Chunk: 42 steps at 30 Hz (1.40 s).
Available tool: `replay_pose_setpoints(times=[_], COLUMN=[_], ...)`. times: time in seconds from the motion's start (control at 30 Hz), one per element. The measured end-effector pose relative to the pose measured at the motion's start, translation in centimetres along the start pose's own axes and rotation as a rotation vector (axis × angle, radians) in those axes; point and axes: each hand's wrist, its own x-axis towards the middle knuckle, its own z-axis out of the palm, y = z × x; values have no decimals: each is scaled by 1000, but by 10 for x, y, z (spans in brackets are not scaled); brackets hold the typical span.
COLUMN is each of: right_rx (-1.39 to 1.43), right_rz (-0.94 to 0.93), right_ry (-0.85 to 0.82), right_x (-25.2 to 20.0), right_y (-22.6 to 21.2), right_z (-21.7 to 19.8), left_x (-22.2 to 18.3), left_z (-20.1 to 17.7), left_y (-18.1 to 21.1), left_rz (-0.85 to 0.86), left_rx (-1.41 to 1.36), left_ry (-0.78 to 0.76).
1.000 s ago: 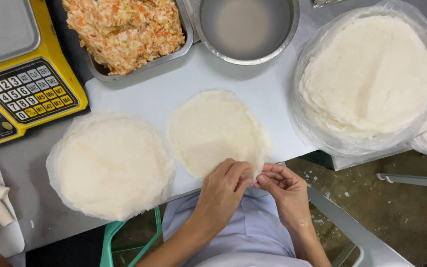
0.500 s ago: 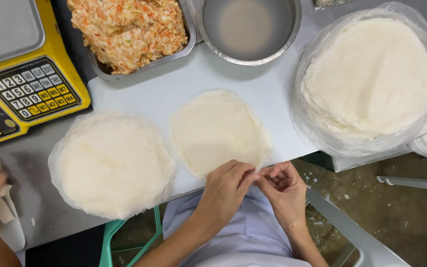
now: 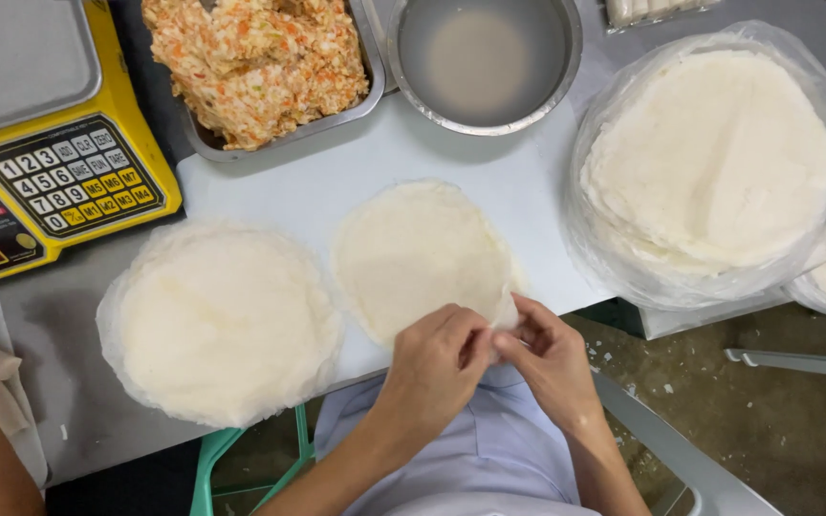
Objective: Separating thin spring roll wrappers from a stack and laying them out on a table for filling.
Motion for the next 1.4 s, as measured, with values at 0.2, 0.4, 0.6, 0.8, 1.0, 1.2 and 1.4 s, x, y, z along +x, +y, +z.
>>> replay_pose_setpoints(times=[0.2, 0.4, 0.6, 0.8, 1.0, 1.2, 1.4], right_rx=[-89, -99, -41, 230, -100, -150, -142], right_rz=[-363, -513, -485, -312, -357, -388, -463], right_ry=[27, -101, -117, -97, 259, 227, 243], right_x=[34, 15, 11, 18, 32, 14, 26], right_y=[30, 6, 12, 14, 17, -7, 1], right_z=[-24, 4, 8, 20, -5, -1, -21], left_x=[11, 18, 22, 17, 27, 28, 30], left_z=[-32, -42, -25, 10, -19, -20, -38], left_y=[-25, -16, -14, -13, -25, -26, -34], left_rz=[-71, -390, -520, -250, -111, 17, -43], left_rx=[206, -440, -684, -276, 107, 177, 168], left_ry=[183, -163, -162, 39, 198, 277, 299])
